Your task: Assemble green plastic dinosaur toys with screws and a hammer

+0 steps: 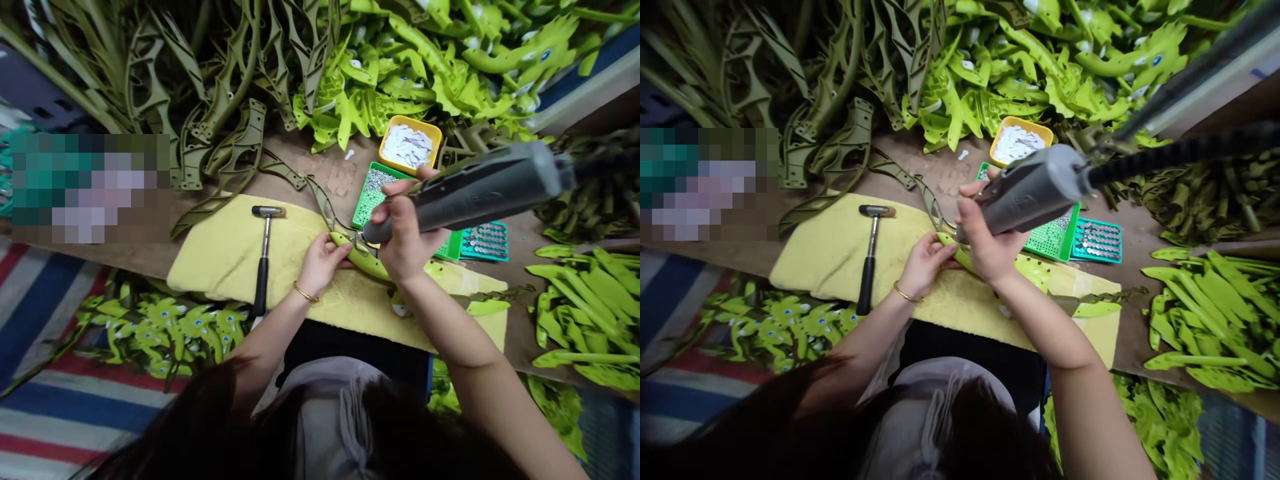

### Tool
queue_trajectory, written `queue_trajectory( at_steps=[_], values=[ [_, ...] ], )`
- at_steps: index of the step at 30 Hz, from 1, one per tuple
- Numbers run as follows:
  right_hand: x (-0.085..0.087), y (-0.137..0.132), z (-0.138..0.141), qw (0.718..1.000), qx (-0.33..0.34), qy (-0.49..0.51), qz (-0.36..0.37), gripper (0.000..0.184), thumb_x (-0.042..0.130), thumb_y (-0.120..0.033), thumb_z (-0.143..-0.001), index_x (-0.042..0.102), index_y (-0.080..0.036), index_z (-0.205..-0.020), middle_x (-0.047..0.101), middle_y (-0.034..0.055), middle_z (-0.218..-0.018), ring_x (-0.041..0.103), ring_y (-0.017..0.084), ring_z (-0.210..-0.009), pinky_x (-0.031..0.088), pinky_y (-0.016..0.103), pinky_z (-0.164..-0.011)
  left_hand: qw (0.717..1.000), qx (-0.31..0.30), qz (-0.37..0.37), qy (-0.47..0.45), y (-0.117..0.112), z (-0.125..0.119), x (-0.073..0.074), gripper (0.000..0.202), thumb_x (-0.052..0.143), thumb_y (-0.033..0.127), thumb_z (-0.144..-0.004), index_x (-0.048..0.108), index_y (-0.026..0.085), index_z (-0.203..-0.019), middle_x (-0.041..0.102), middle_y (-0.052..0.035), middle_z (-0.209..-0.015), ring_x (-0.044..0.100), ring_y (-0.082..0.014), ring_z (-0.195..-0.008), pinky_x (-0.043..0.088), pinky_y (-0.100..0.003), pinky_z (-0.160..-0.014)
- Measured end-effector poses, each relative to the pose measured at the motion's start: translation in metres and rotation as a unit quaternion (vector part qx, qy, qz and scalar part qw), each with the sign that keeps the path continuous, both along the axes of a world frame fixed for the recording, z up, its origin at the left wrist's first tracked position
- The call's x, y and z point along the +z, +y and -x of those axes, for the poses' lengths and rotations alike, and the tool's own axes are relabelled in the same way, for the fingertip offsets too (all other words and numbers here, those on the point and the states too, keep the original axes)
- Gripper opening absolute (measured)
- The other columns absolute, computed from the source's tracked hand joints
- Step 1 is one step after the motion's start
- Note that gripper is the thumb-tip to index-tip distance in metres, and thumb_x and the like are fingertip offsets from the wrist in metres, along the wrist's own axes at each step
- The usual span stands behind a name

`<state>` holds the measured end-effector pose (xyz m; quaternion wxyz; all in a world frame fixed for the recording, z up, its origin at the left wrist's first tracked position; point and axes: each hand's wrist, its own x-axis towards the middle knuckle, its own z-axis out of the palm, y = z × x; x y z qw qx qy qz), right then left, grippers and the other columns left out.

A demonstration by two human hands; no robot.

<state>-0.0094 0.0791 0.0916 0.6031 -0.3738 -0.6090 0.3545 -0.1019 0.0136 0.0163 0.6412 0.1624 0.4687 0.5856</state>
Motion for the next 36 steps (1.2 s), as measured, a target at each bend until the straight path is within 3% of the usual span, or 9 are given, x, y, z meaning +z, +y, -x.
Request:
queue_trajectory(
  at_steps=[8, 14, 19, 21, 24, 28, 30, 33, 36],
  values=[
    [-0.025, 0.002, 0.023, 0.999, 0.031, -0.028, 0.013, 0.046, 0.058, -0.06, -0.079, 0.054, -0.029, -0.113, 0.06, 0.0003, -0.079, 0.065, 0.016, -0.068, 0.059, 0.037, -0.069, 1.0, 0.005, -0.004, -0.002, -0.003, 0.0, -0.004, 0.048, 0.082, 0.042, -0.061, 0.046, 0.019, -0.082, 0.064, 0.004, -0.07, 0.065, -0.0128, -0.061, 0.058, -0.028, -0.06],
    [-0.045, -0.003, 0.018, 0.996, 0.056, -0.073, 0.018, 0.036, 0.058, -0.056, -0.08, 0.058, -0.028, -0.102, 0.059, -0.0009, -0.077, 0.06, 0.012, -0.063, 0.054, 0.03, -0.059, 1.0, 0.009, -0.008, 0.022, 0.001, -0.001, -0.006, 0.046, 0.081, 0.04, -0.06, 0.045, 0.021, -0.081, 0.062, 0.0058, -0.064, 0.063, -0.012, -0.059, 0.054, -0.023, -0.056],
    [-0.034, -0.002, 0.02, 0.997, 0.048, -0.065, 0.01, 0.045, 0.055, -0.063, -0.079, 0.053, -0.029, -0.108, 0.058, -0.0014, -0.077, 0.056, 0.011, -0.055, 0.051, 0.03, -0.054, 0.998, 0.0, 0.017, 0.059, -0.003, 0.002, -0.007, 0.048, 0.078, 0.043, -0.064, 0.045, 0.021, -0.089, 0.061, 0.0045, -0.065, 0.062, -0.014, -0.058, 0.052, -0.026, -0.057],
    [-0.021, 0.003, 0.012, 0.999, 0.009, -0.034, -0.007, 0.051, 0.053, -0.066, -0.079, 0.049, -0.03, -0.114, 0.059, -0.0006, -0.081, 0.054, 0.01, -0.052, 0.049, 0.029, -0.052, 0.986, 0.032, 0.029, 0.162, -0.011, 0.007, -0.003, 0.051, 0.075, 0.045, -0.068, 0.043, 0.02, -0.099, 0.06, 0.0035, -0.067, 0.061, -0.0152, -0.057, 0.052, -0.029, -0.058],
    [-0.002, 0.018, -0.017, 0.998, -0.04, 0.01, -0.047, 0.059, 0.048, -0.074, -0.076, 0.048, -0.029, -0.114, 0.061, 0.0012, -0.087, 0.054, 0.009, -0.05, 0.047, 0.028, -0.049, 0.89, 0.053, -0.058, 0.448, -0.019, 0.012, 0.011, 0.051, 0.071, 0.038, -0.075, 0.044, 0.018, -0.113, 0.062, -0.0047, -0.085, 0.063, -0.0203, -0.077, 0.052, -0.037, -0.073],
    [0.012, 0.057, -0.068, 0.997, 0.038, -0.064, -0.037, 0.079, 0.014, -0.083, -0.077, 0.058, -0.022, -0.102, 0.064, 0.0059, -0.088, 0.067, 0.019, -0.075, 0.055, 0.038, -0.066, 0.65, -0.206, -0.304, 0.665, -0.006, -0.001, 0.034, 0.043, 0.065, 0.029, -0.08, 0.053, 0.013, -0.118, 0.058, -0.0162, -0.114, 0.051, -0.0311, -0.114, 0.038, -0.049, -0.099],
    [0.011, 0.091, -0.082, 0.981, -0.008, -0.192, -0.026, 0.07, 0.017, -0.075, -0.084, 0.059, -0.021, -0.1, 0.066, 0.0081, -0.093, 0.067, 0.02, -0.086, 0.054, 0.038, -0.076, 0.562, -0.298, -0.341, 0.692, 0.008, -0.015, 0.037, 0.047, 0.065, 0.034, -0.08, 0.054, 0.011, -0.119, 0.059, -0.018, -0.114, 0.05, -0.0331, -0.114, 0.035, -0.05, -0.1],
    [0.004, 0.147, -0.08, 0.932, -0.083, -0.352, -0.009, 0.04, 0.043, -0.051, -0.088, 0.064, -0.016, -0.091, 0.069, 0.0106, -0.088, 0.063, 0.018, -0.08, 0.05, 0.035, -0.077, 0.511, -0.361, -0.349, 0.697, 0.025, -0.034, 0.033, 0.053, 0.063, 0.045, -0.082, 0.056, 0.008, -0.118, 0.064, -0.0169, -0.104, 0.057, -0.0309, -0.101, 0.04, -0.044, -0.089],
    [-0.005, 0.188, -0.063, 0.781, -0.032, -0.624, 0.009, 0.028, 0.05, -0.028, -0.087, 0.068, -0.009, -0.099, 0.068, 0.0179, -0.106, 0.061, 0.025, -0.1, 0.045, 0.039, -0.088, 0.485, -0.383, -0.359, 0.699, 0.027, -0.041, 0.027, 0.055, 0.061, 0.056, -0.081, 0.059, 0.01, -0.111, 0.066, -0.0128, -0.093, 0.061, -0.0268, -0.088, 0.042, -0.038, -0.078]
  ],
)
